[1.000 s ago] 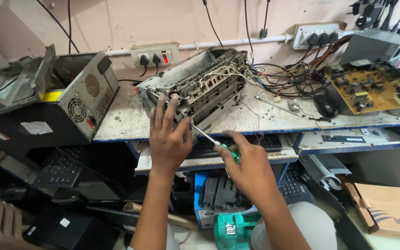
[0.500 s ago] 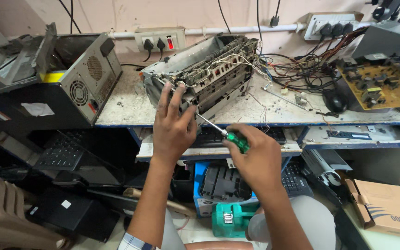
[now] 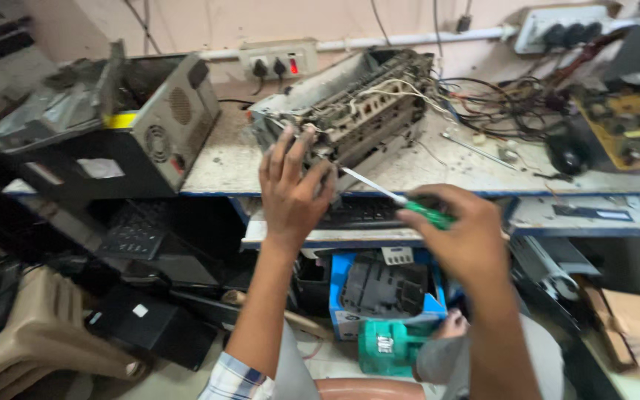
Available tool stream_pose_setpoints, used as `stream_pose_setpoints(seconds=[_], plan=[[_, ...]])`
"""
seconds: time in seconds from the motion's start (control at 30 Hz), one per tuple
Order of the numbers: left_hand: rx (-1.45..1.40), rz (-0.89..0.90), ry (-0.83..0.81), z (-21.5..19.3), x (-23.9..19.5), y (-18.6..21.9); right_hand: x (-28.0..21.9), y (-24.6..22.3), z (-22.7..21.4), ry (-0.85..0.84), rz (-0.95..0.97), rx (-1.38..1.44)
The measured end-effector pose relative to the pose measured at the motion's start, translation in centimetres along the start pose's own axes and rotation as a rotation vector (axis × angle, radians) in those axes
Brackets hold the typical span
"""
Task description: The person removes a circuit board from a disassembled electronic device, inspects it, and then uses a screwdriver to loosen screws on the device's metal chassis. The person handles wires and the circuit board while working at a cluttered workbench.
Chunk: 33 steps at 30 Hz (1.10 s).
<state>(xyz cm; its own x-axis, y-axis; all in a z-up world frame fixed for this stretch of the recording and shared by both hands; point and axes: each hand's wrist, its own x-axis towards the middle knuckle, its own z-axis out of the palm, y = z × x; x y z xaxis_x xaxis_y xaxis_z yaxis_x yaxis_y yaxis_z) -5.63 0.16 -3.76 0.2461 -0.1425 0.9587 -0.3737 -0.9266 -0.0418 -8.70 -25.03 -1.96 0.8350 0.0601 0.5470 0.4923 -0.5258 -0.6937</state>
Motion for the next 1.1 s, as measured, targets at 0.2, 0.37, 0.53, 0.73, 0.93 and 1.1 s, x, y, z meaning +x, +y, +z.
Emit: stream_pose_setpoints(seconds=[0.2, 0.37, 0.53, 0.73, 0.93, 1.1], plan=[[-0.036, -0.306, 0.048, -0.6, -5.5, -3.6, 0.5, 3.4, -2.8, 0.007, 0.147, 0.189], [0.236, -0.416, -0.09, 0.7, -9.8, -14.1, 0.9, 5.4, -3.9, -0.083, 0.246, 0.203], [0.321, -0.717, -0.343, 2.0, -9.1, -22.9, 1.2, 5.5, -2.7, -0.14, 0.253, 0.21], [-0.041, -0.479, -0.088, 2.7, -3.9, -17.2, 1.4, 4.3, 0.2, -0.182, 0.204, 0.216], [-0.329, -0.093, 0.082, 3.6, 3.8, -8.0, 0.8, 3.5, 2.9, -0.093, 0.089, 0.123], [-0.46, -0.145, 0.043, 2.5, 5.7, -3.8, 0.2, 2.5, 3.9, -0.046, 0.025, 0.124]])
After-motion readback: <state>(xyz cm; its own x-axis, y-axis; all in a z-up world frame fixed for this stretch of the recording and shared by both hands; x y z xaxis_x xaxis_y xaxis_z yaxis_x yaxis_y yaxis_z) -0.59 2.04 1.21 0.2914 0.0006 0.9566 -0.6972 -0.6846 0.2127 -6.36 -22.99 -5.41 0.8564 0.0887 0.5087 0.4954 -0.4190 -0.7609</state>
